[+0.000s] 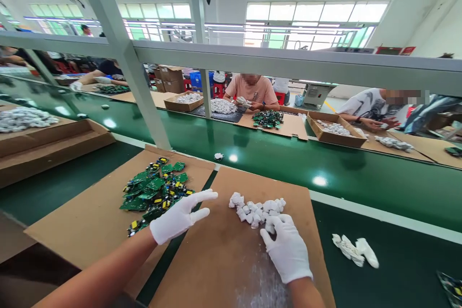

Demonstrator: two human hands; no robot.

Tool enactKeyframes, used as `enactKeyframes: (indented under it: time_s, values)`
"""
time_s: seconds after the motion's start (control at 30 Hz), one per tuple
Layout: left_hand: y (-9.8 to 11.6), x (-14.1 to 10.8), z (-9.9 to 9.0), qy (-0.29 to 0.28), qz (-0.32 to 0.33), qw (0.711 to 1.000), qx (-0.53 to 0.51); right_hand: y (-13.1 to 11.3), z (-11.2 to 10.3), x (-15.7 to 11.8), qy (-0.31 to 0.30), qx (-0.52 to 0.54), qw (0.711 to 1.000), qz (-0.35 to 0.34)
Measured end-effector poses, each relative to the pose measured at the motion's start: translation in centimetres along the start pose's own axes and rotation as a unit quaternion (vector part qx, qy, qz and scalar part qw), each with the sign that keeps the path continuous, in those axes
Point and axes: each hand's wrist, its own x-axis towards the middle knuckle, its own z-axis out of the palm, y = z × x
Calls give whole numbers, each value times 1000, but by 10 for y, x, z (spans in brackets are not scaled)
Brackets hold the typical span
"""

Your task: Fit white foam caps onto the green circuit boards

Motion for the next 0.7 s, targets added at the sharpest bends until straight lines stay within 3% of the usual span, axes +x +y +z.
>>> enactKeyframes:
  time_s: [0.1, 0.23, 0.33, 0.7]
  values:
    - [-13, 0, -22, 16, 8, 994, 109, 2, 0, -2, -43, -27, 999, 13]
    - [-30, 2, -56, 31, 13, 945, 325, 10, 8, 1, -69, -22, 996, 57]
    - [-38, 5, -69, 13, 13, 926, 377, 11, 13, 4, -69, -39, 995, 64]
    - [-56, 39, -48, -71, -12, 898, 434, 24, 8, -5, -110, 66, 992, 10]
